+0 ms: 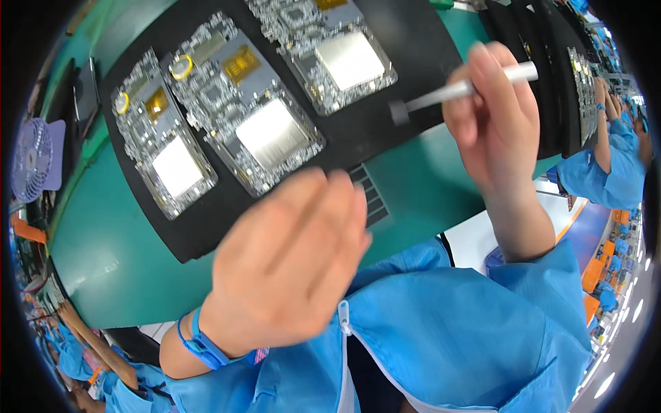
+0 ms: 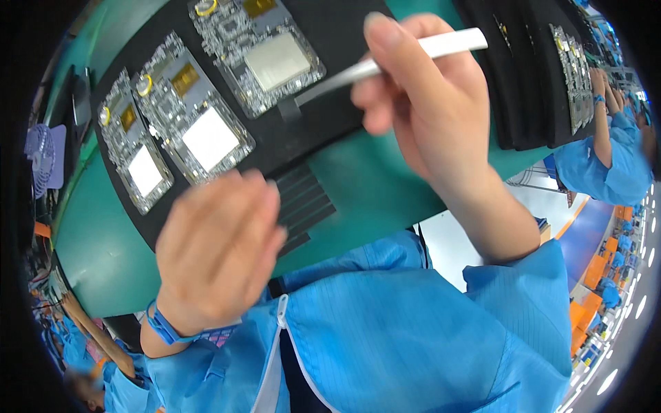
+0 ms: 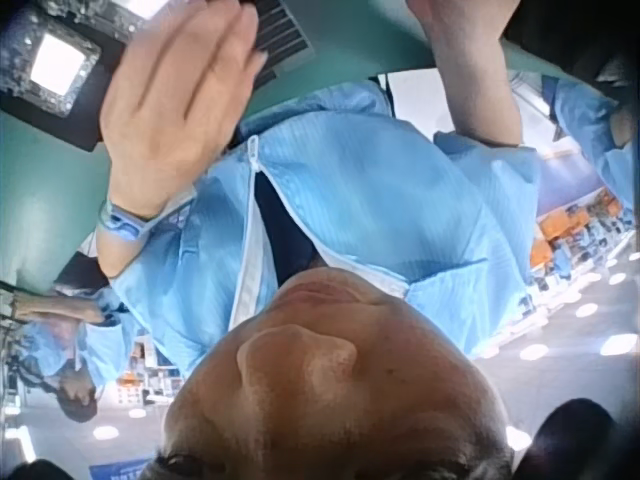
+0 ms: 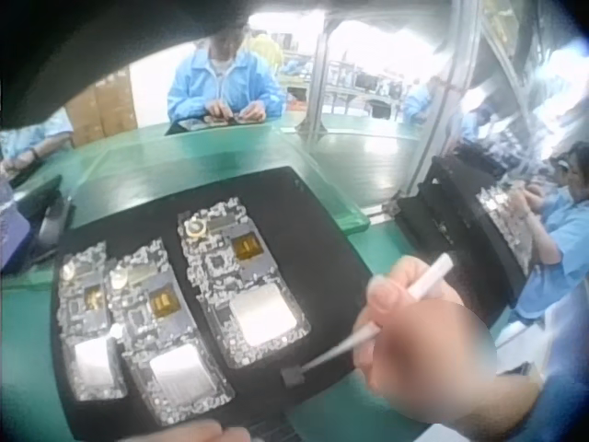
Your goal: The person uses tweezers to pick up small rectangular components from a sheet and places them onto circuit boards arranged on a black mat. The person repeatedly handles the components and boards, moving them along the assembly line.
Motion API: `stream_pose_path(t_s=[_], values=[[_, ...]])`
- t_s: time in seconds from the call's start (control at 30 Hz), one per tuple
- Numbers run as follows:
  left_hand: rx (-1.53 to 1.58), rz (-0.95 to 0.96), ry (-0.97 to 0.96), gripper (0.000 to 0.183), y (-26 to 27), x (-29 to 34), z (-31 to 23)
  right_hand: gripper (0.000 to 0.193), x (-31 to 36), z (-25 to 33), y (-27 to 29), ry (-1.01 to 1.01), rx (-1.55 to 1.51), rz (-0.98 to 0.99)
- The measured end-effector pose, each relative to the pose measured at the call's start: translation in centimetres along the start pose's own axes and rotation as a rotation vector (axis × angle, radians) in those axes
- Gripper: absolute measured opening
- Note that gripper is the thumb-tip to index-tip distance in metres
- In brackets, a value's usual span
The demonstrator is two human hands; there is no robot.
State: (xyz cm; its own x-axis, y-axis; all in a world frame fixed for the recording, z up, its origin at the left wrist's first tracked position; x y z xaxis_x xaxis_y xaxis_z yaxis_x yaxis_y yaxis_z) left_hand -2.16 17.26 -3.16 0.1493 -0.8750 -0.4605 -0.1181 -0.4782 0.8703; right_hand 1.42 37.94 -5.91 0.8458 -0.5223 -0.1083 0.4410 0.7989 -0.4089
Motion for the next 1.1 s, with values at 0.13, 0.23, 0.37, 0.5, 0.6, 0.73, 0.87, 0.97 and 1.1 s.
stream_pose_path(t_s=[0.13, 0.23, 0.37, 0.5, 0.6, 0.73, 0.87, 0.97, 1.1], values=[[-0.136, -0.003, 0.141, 0.042, -1.2, -3.4, 3.7, 0.020, -4.4, -0.6, -1.5, -0.016, 0.185, -0.063], [-0.172, -0.015, 0.118, 0.042, -2.5, -3.9, 4.5, 0.026, -6.3, -1.8, -2.2, -0.056, 0.085, 0.029], [-0.193, -0.041, 0.106, 0.042, -3.0, -3.7, 4.5, 0.028, -7.3, -2.1, -3.1, -0.133, 0.169, 0.094], [-0.227, -0.021, 0.083, 0.042, -3.3, -3.6, 4.6, 0.028, -7.6, -2.4, -3.0, -0.161, 0.228, 0.073], [-0.237, -0.022, 0.071, 0.042, -3.2, -3.6, 4.5, 0.028, -7.6, -2.4, -2.9, -0.165, 0.234, 0.068], [-0.245, -0.038, 0.055, 0.042, -3.5, -3.7, 4.6, 0.027, -7.7, -2.5, -2.8, -0.160, 0.248, 0.061], [-0.255, -0.033, 0.059, 0.041, -3.5, -3.7, 4.6, 0.026, -7.7, -2.5, -2.9, -0.145, 0.265, 0.067], [-0.260, -0.031, 0.057, 0.040, -3.5, -3.7, 4.6, 0.025, -7.7, -2.6, -3.0, -0.139, 0.266, 0.069], [-0.273, -0.011, 0.050, 0.039, -3.5, -3.8, 4.6, 0.024, -7.7, -2.6, -2.9, -0.127, 0.279, 0.067]])
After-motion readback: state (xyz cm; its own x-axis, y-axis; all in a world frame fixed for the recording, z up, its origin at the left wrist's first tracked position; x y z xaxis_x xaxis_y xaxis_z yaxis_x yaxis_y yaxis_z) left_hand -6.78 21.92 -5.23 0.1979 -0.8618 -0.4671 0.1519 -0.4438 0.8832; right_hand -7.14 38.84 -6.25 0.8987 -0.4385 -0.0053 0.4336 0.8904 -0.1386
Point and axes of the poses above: each hand's wrist, its own x-axis away from the middle knuckle, its own y-axis out of the back of the hand, z = x × y, the point moved 6 cm from there along -x, towards the middle knuckle, and after that the axes turned 6 degrees about -x, right-handed, at the moved point
